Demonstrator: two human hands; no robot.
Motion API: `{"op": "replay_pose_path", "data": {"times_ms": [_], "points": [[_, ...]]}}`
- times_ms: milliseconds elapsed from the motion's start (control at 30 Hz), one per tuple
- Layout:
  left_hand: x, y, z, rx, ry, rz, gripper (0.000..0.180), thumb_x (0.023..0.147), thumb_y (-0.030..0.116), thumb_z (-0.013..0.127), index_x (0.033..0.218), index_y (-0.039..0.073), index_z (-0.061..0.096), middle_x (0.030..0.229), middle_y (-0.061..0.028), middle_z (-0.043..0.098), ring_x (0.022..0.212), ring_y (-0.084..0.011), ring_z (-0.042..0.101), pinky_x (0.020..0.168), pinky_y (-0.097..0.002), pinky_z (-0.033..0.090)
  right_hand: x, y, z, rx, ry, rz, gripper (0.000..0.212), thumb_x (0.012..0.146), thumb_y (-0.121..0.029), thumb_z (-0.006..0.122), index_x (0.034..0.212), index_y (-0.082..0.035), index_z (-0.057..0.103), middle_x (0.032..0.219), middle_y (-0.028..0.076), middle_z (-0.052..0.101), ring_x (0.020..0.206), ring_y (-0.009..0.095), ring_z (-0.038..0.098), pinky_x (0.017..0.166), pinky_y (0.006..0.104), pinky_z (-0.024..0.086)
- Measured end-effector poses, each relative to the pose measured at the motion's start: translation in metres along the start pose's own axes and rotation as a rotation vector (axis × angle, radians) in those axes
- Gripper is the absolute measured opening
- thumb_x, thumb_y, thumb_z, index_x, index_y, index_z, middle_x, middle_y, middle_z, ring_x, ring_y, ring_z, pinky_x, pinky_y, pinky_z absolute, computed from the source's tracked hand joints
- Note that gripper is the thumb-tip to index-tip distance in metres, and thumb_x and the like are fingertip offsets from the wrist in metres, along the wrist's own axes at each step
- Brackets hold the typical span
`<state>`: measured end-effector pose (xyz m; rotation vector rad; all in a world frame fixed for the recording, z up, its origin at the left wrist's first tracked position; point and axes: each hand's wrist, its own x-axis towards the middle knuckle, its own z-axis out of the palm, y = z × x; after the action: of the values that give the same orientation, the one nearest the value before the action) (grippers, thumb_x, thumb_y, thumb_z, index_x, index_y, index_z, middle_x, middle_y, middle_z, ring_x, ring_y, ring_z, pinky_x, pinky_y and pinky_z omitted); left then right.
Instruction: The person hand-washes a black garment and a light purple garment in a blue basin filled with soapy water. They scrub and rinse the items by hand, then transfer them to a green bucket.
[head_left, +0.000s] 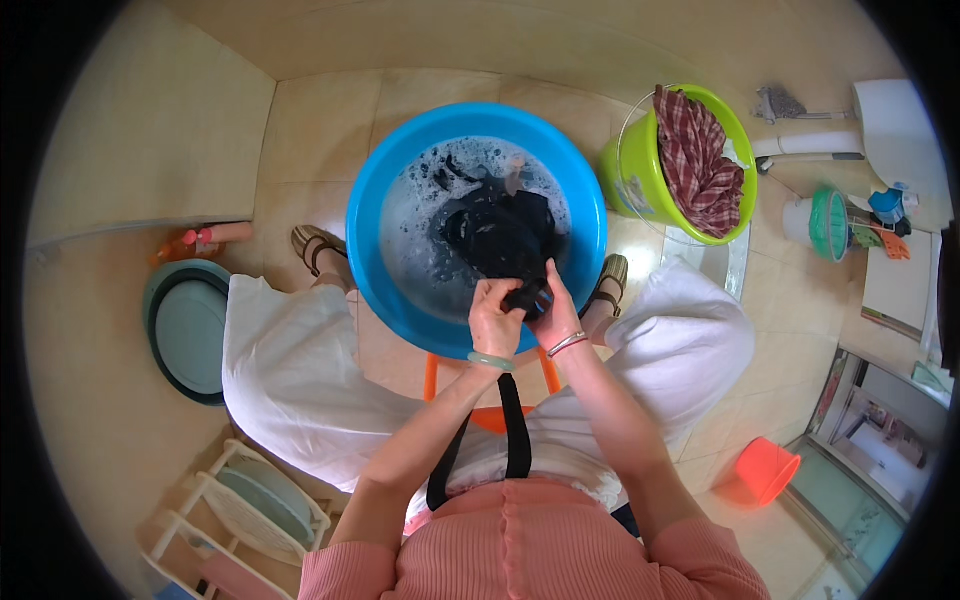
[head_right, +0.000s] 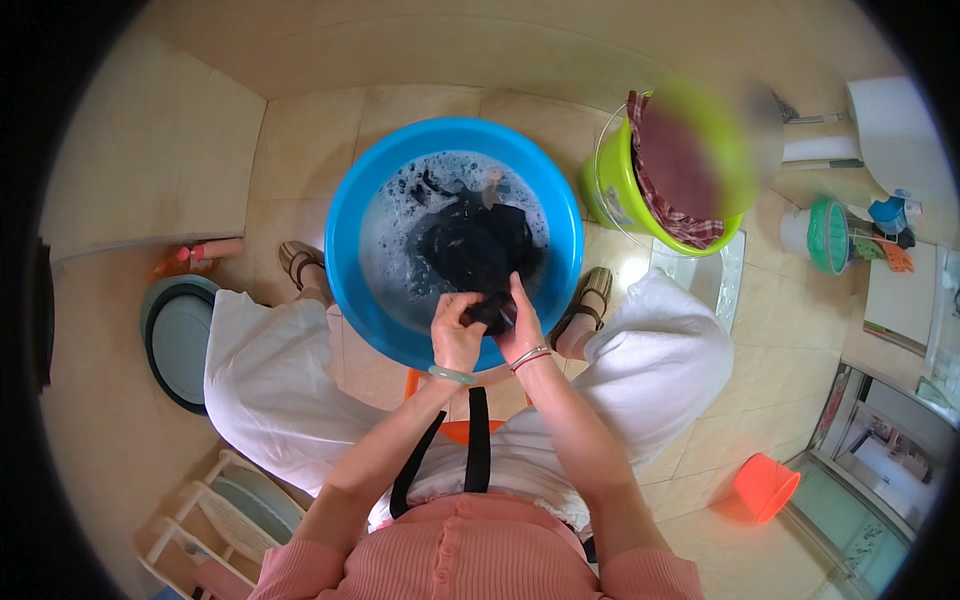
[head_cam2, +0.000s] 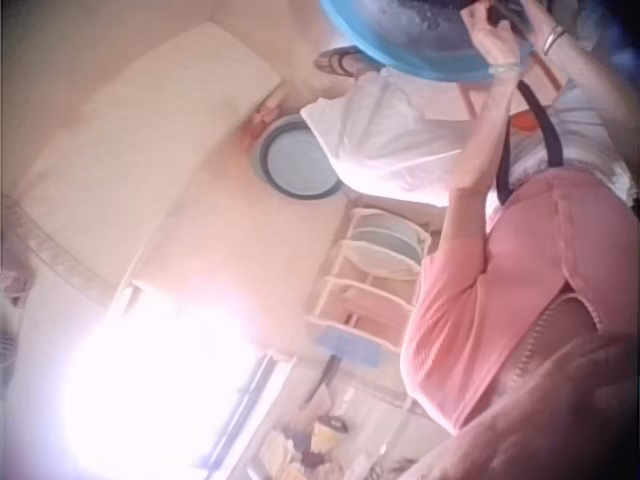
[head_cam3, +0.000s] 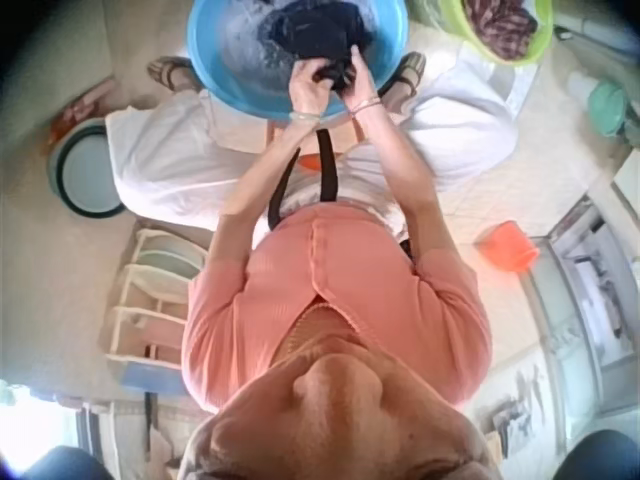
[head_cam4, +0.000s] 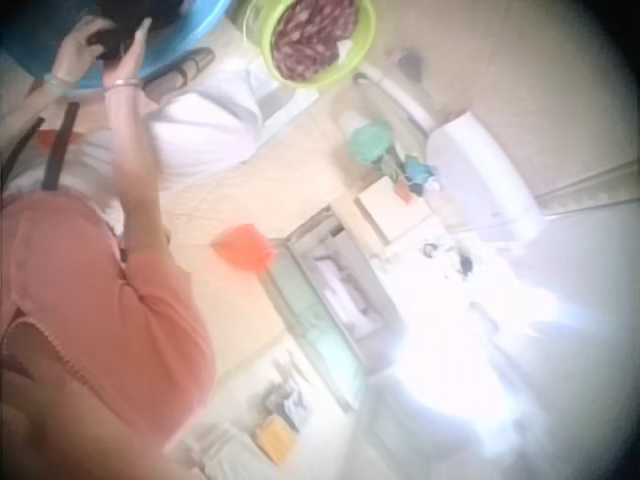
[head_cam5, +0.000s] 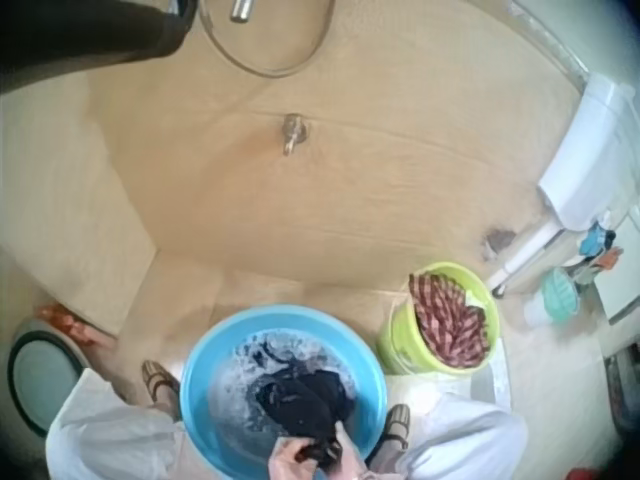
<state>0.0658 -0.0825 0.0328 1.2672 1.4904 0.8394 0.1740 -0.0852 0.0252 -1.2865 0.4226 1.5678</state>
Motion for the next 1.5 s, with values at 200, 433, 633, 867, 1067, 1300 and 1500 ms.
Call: {"op": "replay_pose_path", "data": {"times_ms": [200,433,633,867,1067,1300,1500], "points": [[-0.014,-0.013,-0.008,-0.068,0.015,-0.010,0.037,0.065,-0.015,0.064,0.096,0.004,0.065,0.092,-0.0065,0.055,0.068,-0.0155,0.054,0.060,-0.0256,0.046,0.017,0.019,-0.017,-0.008,-0.071,0.178,0.054,0.087,-0.056,0.059,0.121,-0.014,0.056,0.116,0.006,0.058,0.108,0.025,0.054,0.095,0.0423,0.043],[-0.020,-0.021,-0.018,0.038,-0.034,-0.060,0.045,0.066,-0.012,0.063,0.108,0.003,0.060,0.100,-0.0135,0.054,0.084,-0.0298,0.058,0.075,-0.0335,0.049,0.001,0.013,0.007,-0.207,-0.220,0.288,0.050,0.086,-0.058,0.058,0.114,-0.017,0.060,0.108,0.002,0.063,0.101,0.022,0.057,0.087,0.0359,0.046],[-0.022,-0.021,-0.024,0.047,-0.176,-0.075,0.037,0.072,0.001,0.062,0.108,-0.001,0.058,0.102,-0.0171,0.055,0.090,-0.0348,0.059,0.079,-0.0379,0.049,-0.004,0.025,0.025,-0.363,-0.093,0.178,0.037,0.081,-0.043,0.071,0.101,-0.014,0.065,0.097,0.003,0.064,0.081,0.018,0.061,0.072,0.0296,0.049],[-0.017,-0.052,-0.008,-0.369,-0.250,-0.469,0.033,0.075,0.012,0.063,0.105,0.000,0.066,0.094,-0.0156,0.068,0.082,-0.0241,0.066,0.075,-0.0302,0.051,0.038,0.041,-0.001,-0.507,0.166,-0.250,0.065,0.070,0.000,0.068,0.131,-0.010,0.050,0.101,0.009,0.062,0.073,0.019,0.060,0.062,0.0320,0.052],[-0.019,-0.066,0.027,-0.744,-0.161,-0.743,0.034,0.075,0.021,0.062,0.104,0.006,0.069,0.093,-0.0109,0.071,0.085,-0.0231,0.067,0.075,-0.0313,0.050,0.025,0.038,0.021,-0.712,0.338,-0.420,0.073,0.068,0.006,0.065,0.136,-0.011,0.047,0.097,0.010,0.062,0.066,0.019,0.059,0.057,0.0304,0.052],[-0.018,-0.070,0.024,-0.715,-0.244,-0.717,0.037,0.073,0.018,0.063,0.106,0.002,0.068,0.096,-0.0140,0.070,0.087,-0.0228,0.067,0.076,-0.0313,0.051,0.033,0.036,0.007,-0.654,0.228,-0.407,0.071,0.069,0.007,0.066,0.135,-0.011,0.048,0.103,0.011,0.063,0.076,0.022,0.061,0.065,0.0317,0.053],[-0.009,-0.059,0.009,-1.085,-0.153,-0.888,0.019,0.090,0.004,0.051,0.102,0.004,0.066,0.095,-0.0072,0.067,0.077,-0.0147,0.065,0.066,-0.0286,0.054,0.041,0.023,-0.014,-0.526,0.250,-0.361,0.070,0.069,0.009,0.063,0.135,-0.010,0.049,0.111,0.012,0.060,0.091,0.022,0.060,0.078,0.0304,0.052]]}}
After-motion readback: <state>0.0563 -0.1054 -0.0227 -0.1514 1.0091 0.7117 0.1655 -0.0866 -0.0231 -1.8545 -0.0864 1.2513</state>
